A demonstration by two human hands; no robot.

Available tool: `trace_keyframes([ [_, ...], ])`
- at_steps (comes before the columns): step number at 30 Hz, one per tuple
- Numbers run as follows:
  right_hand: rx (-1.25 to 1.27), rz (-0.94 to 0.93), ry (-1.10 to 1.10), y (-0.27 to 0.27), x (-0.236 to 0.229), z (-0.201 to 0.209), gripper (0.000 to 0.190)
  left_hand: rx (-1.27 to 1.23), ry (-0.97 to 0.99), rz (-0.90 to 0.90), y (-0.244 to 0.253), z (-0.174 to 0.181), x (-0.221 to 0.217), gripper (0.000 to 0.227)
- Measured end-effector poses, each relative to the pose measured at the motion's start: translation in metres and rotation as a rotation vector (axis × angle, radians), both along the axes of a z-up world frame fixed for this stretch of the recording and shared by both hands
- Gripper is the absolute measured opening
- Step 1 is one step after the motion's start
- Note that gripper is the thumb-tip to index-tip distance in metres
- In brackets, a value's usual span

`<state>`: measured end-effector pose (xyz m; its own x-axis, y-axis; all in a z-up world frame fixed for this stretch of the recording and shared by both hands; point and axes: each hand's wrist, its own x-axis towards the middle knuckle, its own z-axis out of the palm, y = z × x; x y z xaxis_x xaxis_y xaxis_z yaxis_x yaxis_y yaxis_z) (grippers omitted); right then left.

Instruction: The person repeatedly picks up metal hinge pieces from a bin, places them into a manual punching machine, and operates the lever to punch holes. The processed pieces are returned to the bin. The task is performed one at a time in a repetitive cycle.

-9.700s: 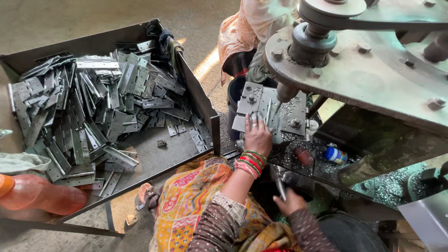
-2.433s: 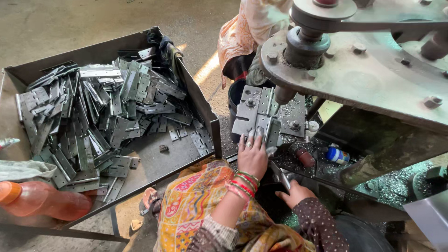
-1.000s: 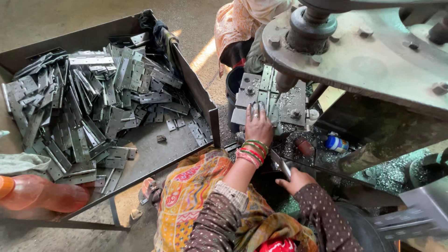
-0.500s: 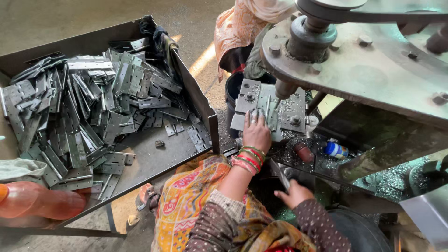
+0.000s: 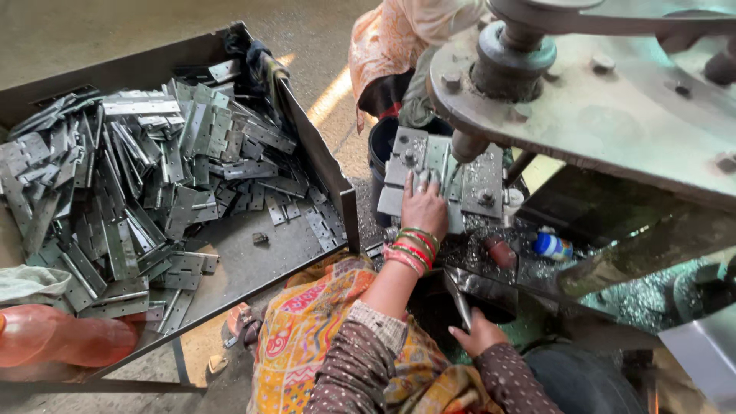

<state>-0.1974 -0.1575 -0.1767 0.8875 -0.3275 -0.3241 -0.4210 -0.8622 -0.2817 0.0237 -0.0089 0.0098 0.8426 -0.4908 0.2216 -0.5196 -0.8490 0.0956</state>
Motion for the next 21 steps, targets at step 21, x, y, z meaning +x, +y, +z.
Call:
trace_keyframes([
  [21,0.065,-0.069,-0.055,0.001,0.006,0.073,0.059,-0.127,-0.010,-0.038,0.002,-0.012,0.035,0.028],
])
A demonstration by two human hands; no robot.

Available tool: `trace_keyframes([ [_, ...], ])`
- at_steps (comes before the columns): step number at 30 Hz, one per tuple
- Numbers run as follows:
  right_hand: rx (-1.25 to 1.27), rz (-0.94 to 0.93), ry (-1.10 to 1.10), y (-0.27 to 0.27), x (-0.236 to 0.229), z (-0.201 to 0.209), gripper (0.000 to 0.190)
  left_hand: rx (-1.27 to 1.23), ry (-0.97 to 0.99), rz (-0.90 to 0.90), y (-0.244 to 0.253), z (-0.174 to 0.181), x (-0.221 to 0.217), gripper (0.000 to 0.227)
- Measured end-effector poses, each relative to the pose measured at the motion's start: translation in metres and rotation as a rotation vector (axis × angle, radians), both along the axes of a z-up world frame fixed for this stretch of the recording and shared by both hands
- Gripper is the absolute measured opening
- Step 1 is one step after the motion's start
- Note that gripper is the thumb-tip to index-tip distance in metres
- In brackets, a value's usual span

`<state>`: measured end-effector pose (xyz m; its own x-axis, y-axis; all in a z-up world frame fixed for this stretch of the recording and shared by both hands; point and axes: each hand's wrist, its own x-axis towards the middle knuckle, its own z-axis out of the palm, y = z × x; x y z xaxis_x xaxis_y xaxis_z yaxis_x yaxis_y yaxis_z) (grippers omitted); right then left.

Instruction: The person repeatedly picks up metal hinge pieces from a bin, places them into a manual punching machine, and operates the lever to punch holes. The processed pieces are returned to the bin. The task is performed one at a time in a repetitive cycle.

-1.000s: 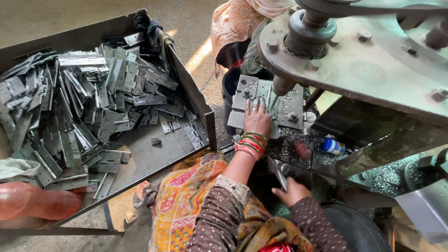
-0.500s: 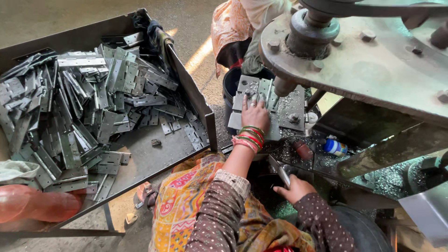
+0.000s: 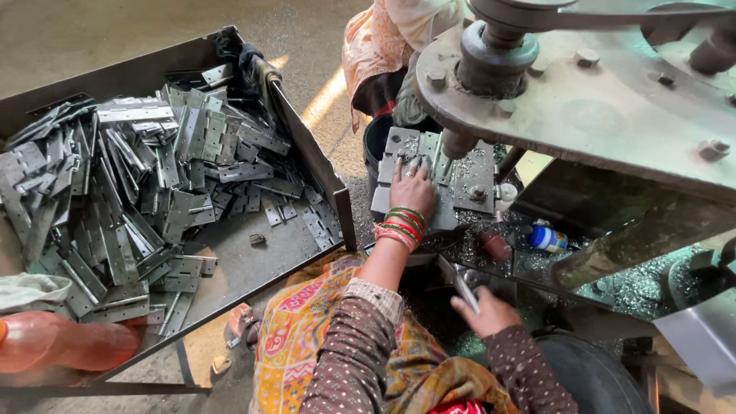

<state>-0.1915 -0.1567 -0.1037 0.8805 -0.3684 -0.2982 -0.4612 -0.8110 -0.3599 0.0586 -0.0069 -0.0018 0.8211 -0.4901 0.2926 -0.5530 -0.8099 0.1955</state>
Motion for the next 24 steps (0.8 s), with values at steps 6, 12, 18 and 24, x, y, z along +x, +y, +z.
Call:
trace_keyframes([
  [6,0.075,-0.096,-0.425,0.023,0.011,0.072,0.055,0.131,-0.187,-0.008,0.029,0.009,-0.109,0.028],
  [12,-0.063,-0.039,-0.654,0.029,-0.002,0.068,0.049,-0.190,-0.459,-0.131,0.058,0.010,-0.148,0.020],
  [18,0.156,-0.133,-0.637,0.027,0.005,0.068,0.050,-0.487,0.026,-0.075,0.060,0.059,-0.128,0.029],
  [24,0.030,-0.145,-0.471,0.027,0.003,0.072,0.058,-0.406,-0.060,0.112,0.068,0.080,-0.094,0.026],
])
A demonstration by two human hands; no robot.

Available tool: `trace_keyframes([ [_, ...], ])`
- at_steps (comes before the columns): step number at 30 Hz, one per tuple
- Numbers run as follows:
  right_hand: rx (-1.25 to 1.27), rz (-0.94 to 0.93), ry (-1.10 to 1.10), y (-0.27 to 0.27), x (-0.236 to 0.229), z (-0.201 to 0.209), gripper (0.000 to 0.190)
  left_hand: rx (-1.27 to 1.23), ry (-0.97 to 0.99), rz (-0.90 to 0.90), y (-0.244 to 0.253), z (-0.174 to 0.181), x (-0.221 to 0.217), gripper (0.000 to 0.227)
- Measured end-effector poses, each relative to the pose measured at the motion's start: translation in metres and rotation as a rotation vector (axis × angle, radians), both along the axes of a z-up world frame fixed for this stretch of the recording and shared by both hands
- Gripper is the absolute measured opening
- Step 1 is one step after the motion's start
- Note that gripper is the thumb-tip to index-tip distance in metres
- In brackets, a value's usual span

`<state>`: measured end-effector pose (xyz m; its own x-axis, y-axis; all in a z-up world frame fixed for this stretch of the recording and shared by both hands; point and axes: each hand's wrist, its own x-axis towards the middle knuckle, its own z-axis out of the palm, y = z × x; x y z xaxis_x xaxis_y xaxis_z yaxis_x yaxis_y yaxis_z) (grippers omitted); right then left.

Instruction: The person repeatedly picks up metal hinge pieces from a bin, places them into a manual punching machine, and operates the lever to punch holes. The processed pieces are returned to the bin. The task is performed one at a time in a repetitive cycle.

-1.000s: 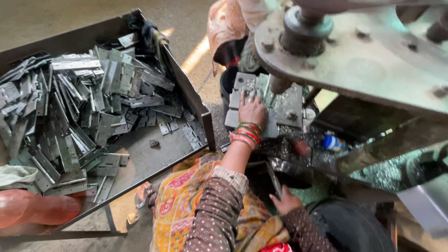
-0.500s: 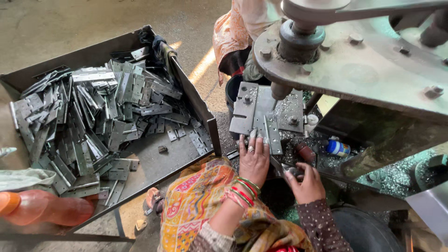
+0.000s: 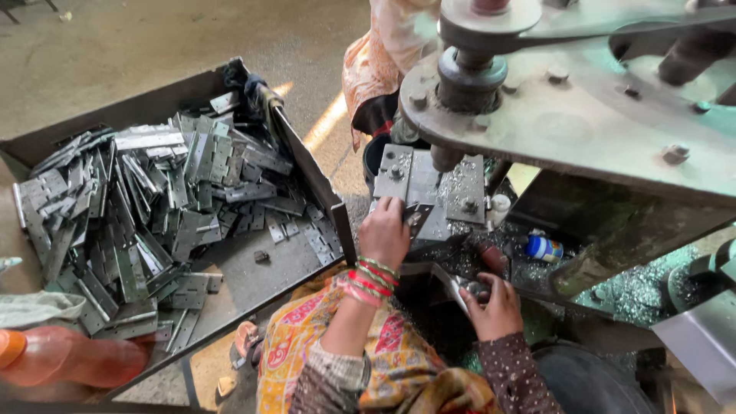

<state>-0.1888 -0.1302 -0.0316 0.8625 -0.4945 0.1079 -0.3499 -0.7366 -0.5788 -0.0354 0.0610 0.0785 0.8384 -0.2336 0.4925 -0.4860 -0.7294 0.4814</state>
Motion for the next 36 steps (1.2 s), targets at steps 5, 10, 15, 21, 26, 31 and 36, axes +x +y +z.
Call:
trace_keyframes([
  [5,0.105,-0.006,-0.027,0.003,0.004,-0.002,0.058,-0.025,-0.319,0.135,-0.022,-0.016,0.008,0.016],
  [10,-0.024,0.020,-0.032,0.001,-0.002,-0.006,0.055,0.564,0.001,0.068,-0.060,-0.048,0.026,0.026],
  [15,-0.039,0.033,-0.035,-0.003,0.002,-0.010,0.053,0.573,0.041,0.100,-0.038,-0.072,0.036,0.037],
  [21,0.028,0.044,-0.045,-0.003,-0.001,-0.015,0.051,0.512,-0.030,0.131,-0.008,-0.064,0.021,0.068],
  [26,-0.013,0.034,-0.028,0.003,-0.004,-0.009,0.048,0.435,0.013,-0.066,-0.029,-0.074,-0.014,0.044],
  [31,-0.038,0.064,-0.002,0.005,-0.007,0.001,0.047,0.382,-0.056,0.021,-0.046,-0.078,-0.003,0.037],
  [36,-0.147,0.169,-0.043,-0.004,-0.008,-0.027,0.057,0.409,-0.017,0.003,-0.048,-0.075,0.001,0.033],
])
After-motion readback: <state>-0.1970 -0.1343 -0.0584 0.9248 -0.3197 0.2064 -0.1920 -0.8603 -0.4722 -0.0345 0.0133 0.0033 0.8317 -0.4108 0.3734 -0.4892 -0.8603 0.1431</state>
